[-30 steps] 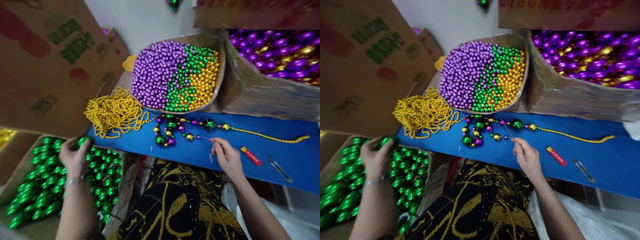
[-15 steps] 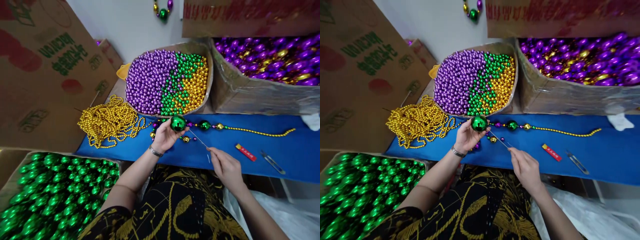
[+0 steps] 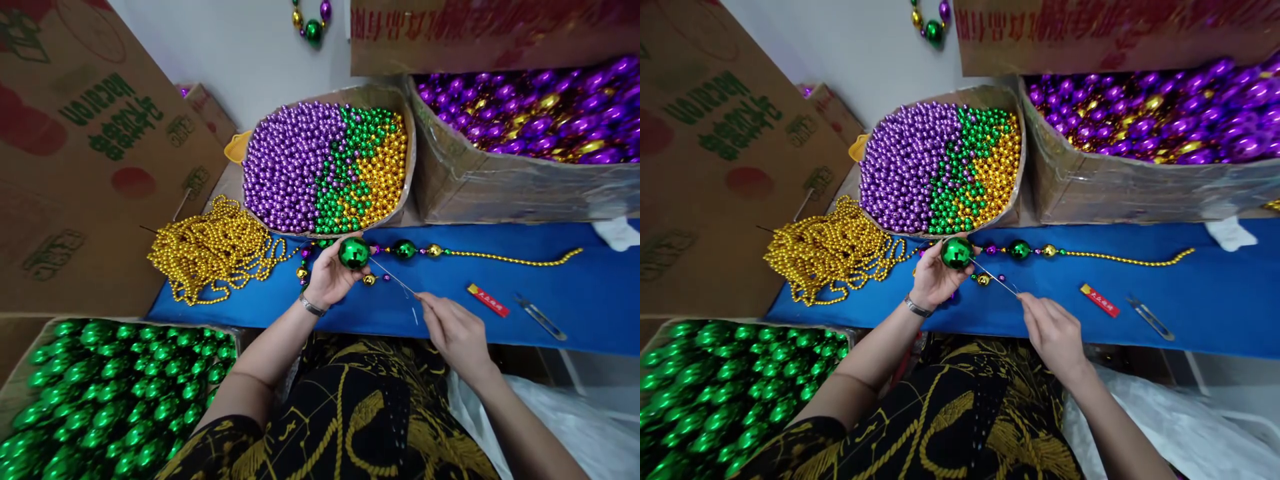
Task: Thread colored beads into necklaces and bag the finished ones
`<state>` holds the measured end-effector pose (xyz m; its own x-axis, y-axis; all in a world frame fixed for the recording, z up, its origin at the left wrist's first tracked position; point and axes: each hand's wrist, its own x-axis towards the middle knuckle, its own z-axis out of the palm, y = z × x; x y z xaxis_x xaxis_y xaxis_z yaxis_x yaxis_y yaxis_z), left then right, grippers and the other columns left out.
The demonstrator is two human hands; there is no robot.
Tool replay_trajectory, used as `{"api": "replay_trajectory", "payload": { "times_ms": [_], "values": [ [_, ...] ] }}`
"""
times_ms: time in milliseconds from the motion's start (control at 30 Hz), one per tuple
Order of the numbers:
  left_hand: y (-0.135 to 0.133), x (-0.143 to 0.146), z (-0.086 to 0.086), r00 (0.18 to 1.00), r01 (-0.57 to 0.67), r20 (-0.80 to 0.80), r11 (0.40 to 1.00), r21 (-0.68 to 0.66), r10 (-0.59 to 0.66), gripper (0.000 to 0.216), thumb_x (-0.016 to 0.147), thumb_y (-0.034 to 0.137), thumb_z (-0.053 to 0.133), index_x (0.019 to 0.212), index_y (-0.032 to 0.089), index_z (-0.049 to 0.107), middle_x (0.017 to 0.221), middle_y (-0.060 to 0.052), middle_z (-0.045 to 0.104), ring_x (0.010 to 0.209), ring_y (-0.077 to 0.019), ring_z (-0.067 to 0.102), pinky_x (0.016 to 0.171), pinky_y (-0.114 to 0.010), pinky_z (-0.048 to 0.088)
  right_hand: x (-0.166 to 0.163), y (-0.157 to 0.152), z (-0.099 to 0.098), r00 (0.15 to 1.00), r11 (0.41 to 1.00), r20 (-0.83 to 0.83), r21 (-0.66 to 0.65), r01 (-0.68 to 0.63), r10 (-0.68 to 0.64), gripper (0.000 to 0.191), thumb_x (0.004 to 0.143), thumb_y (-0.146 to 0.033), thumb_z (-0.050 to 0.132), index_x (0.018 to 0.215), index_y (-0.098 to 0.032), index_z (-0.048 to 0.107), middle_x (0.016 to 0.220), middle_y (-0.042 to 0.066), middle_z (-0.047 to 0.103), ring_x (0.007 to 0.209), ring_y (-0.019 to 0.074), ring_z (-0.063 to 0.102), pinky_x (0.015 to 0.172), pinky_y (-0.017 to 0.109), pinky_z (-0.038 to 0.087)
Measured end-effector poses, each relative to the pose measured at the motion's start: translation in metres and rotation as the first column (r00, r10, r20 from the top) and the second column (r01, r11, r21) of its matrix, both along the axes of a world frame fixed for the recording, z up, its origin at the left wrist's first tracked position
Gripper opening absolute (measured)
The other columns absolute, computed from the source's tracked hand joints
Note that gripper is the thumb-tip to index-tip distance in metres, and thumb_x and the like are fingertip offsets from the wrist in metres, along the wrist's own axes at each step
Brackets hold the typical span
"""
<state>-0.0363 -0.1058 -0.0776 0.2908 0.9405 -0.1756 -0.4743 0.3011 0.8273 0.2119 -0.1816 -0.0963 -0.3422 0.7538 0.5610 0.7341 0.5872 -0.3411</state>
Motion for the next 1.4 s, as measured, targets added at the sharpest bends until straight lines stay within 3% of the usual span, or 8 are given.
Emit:
{"api": "replay_trajectory", "payload": {
  "times_ms": [67, 167, 267, 567, 867, 1000, 1200, 1400],
  "values": [
    [-0.001, 0.002, -0.003, 0.994, -0.048, -0.085, 0.988, 0.147, 0.061, 0.058, 0.082, 0.052, 0.066, 0.132, 0.024, 0.055, 0.119, -0.011, 0.066, 0.087, -0.0191, 0.067, 0.074, -0.034, 0.057, 0.001, 0.0, 0.0, 1.0, 1.0, -0.007, 0.006, 0.002, -0.002, 0.028, 0.094, -0.013, 0.051, 0.12, -0.02, 0.059, 0.094, 0.004, 0.075, 0.075, 0.0149, 0.07, 0.074, 0.027, 0.054],
    [-0.001, 0.004, -0.008, 0.953, -0.107, -0.217, 0.904, 0.414, 0.212, 0.056, 0.073, 0.037, 0.081, 0.124, 0.025, 0.06, 0.126, -0.008, 0.062, 0.108, -0.0195, 0.062, 0.091, -0.033, 0.053, 0.001, -0.001, 0.002, 1.0, 1.0, -0.006, 0.018, -0.004, 0.004, 0.028, 0.093, -0.012, 0.053, 0.12, -0.019, 0.059, 0.094, 0.005, 0.074, 0.075, 0.0145, 0.069, 0.074, 0.027, 0.054],
    [0.001, 0.004, -0.012, 0.918, -0.099, -0.277, 0.841, 0.532, 0.282, 0.061, 0.068, 0.036, 0.085, 0.122, 0.025, 0.06, 0.126, -0.007, 0.06, 0.115, -0.0212, 0.059, 0.096, -0.035, 0.05, 0.0, -0.002, 0.005, 1.0, 1.0, 0.001, 0.014, -0.016, 0.016, 0.027, 0.093, -0.011, 0.053, 0.118, -0.019, 0.059, 0.091, 0.004, 0.074, 0.073, 0.0141, 0.068, 0.072, 0.026, 0.052],
    [0.002, -0.001, -0.017, 0.802, -0.11, -0.43, 0.81, 0.576, 0.415, 0.07, 0.065, 0.046, 0.085, 0.126, 0.022, 0.059, 0.125, -0.011, 0.058, 0.117, -0.0265, 0.056, 0.101, -0.042, 0.046, 0.002, -0.004, 0.005, 0.999, 0.999, 0.03, 0.032, -0.026, 0.025, 0.027, 0.093, -0.013, 0.053, 0.118, -0.02, 0.061, 0.085, 0.002, 0.073, 0.068, 0.013, 0.067, 0.07, 0.025, 0.052],
    [0.003, 0.003, -0.017, 0.794, -0.14, -0.38, 0.751, 0.645, 0.475, 0.069, 0.065, 0.048, 0.085, 0.124, 0.024, 0.057, 0.119, -0.008, 0.059, 0.11, -0.0238, 0.058, 0.097, -0.04, 0.048, 0.004, -0.006, 0.002, 0.996, 0.999, 0.083, 0.029, 0.025, -0.027, 0.026, 0.094, -0.016, 0.052, 0.116, -0.021, 0.064, 0.082, 0.001, 0.073, 0.068, 0.0136, 0.068, 0.069, 0.026, 0.051],
    [-0.004, 0.012, -0.015, 0.755, -0.047, -0.44, 0.709, 0.704, 0.487, 0.07, 0.064, 0.041, 0.087, 0.125, 0.026, 0.057, 0.125, -0.009, 0.058, 0.117, -0.027, 0.055, 0.103, -0.045, 0.045, -0.002, -0.005, -0.002, 0.991, 0.997, 0.117, 0.039, 0.066, -0.07, 0.024, 0.093, -0.016, 0.053, 0.115, -0.019, 0.064, 0.08, 0.002, 0.073, 0.067, 0.0144, 0.067, 0.067, 0.027, 0.05],
    [-0.016, 0.025, -0.019, 0.898, 0.037, -0.368, 0.792, 0.609, 0.241, 0.056, 0.084, 0.035, 0.071, 0.136, 0.031, 0.049, 0.133, -0.009, 0.054, 0.123, -0.0257, 0.054, 0.099, -0.043, 0.049, -0.01, 0.001, -0.014, 0.997, 0.997, 0.008, 0.003, 0.082, -0.082, 0.024, 0.094, -0.016, 0.051, 0.114, -0.018, 0.064, 0.091, 0.005, 0.075, 0.076, 0.0164, 0.071, 0.074, 0.027, 0.054],
    [-0.012, 0.031, -0.022, 0.935, -0.01, -0.294, 0.841, 0.541, 0.199, 0.081, 0.075, 0.036, 0.08, 0.142, 0.03, 0.036, 0.13, -0.012, 0.056, 0.12, -0.026, 0.057, 0.093, -0.04, 0.053, -0.005, 0.003, -0.019, 0.997, 0.998, -0.053, -0.026, 0.063, -0.064, 0.024, 0.095, -0.018, 0.05, 0.113, -0.021, 0.065, 0.093, 0.005, 0.076, 0.079, 0.0174, 0.072, 0.075, 0.028, 0.057]
  ]
}}
